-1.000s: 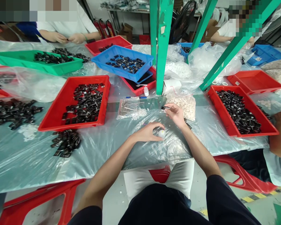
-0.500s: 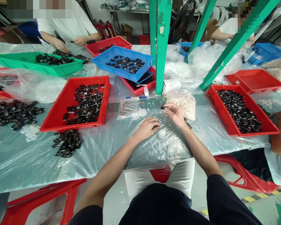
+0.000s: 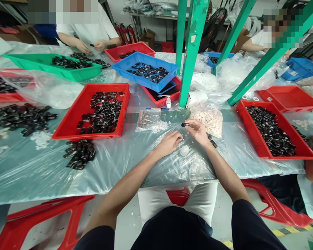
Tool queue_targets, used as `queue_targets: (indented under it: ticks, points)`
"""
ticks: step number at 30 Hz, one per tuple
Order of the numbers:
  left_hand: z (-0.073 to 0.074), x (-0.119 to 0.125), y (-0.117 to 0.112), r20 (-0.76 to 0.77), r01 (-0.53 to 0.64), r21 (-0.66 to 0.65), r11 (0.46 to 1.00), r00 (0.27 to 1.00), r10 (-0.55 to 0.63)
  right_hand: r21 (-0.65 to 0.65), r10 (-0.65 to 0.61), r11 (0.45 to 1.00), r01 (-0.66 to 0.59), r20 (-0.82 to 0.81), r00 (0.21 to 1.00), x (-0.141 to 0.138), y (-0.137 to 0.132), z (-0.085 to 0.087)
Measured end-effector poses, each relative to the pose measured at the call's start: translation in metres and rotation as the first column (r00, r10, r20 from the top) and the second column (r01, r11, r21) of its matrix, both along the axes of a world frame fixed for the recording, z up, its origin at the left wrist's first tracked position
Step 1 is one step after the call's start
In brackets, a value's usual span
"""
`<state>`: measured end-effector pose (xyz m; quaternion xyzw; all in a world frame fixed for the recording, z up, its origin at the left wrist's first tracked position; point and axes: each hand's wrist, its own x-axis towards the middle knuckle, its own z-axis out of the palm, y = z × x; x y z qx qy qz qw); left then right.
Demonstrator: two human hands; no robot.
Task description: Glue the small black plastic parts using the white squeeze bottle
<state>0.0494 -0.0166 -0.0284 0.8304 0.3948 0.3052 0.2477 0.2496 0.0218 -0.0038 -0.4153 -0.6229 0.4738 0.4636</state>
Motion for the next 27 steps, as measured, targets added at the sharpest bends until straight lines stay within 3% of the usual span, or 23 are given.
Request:
queue_targets:
  ticks: [2, 4, 8, 15, 27]
  points:
    - [0.002, -0.002, 0.003, 0.228, -0.05, -0.126, 0.991, 0.971, 0.078, -0.001, 0.034, 0.999, -0.034, 0.003, 0.999, 0.0, -0.001, 0.001]
    - [0.006, -0.004, 0.006, 0.424, -0.049, -0.281, 0.958, 0.89, 0.17, -0.008, 0.093, 0.996, -0.093, -0.001, 0.996, -0.001, -0.002, 0.001]
    - [0.014, -0.002, 0.007, 0.62, 0.085, -0.497, 0.863, 0.731, 0.286, -0.028, 0.181, 0.983, -0.182, -0.025, 0.983, -0.003, -0.004, 0.0]
    - [0.018, 0.002, 0.006, 0.709, 0.178, -0.579, 0.795, 0.592, 0.384, -0.037, 0.187, 0.981, -0.188, -0.03, 0.982, -0.001, -0.004, 0.0]
    - [0.023, 0.001, 0.003, 0.692, 0.193, -0.606, 0.772, 0.605, 0.393, -0.054, 0.208, 0.977, -0.208, -0.005, 0.978, -0.003, -0.006, 0.004]
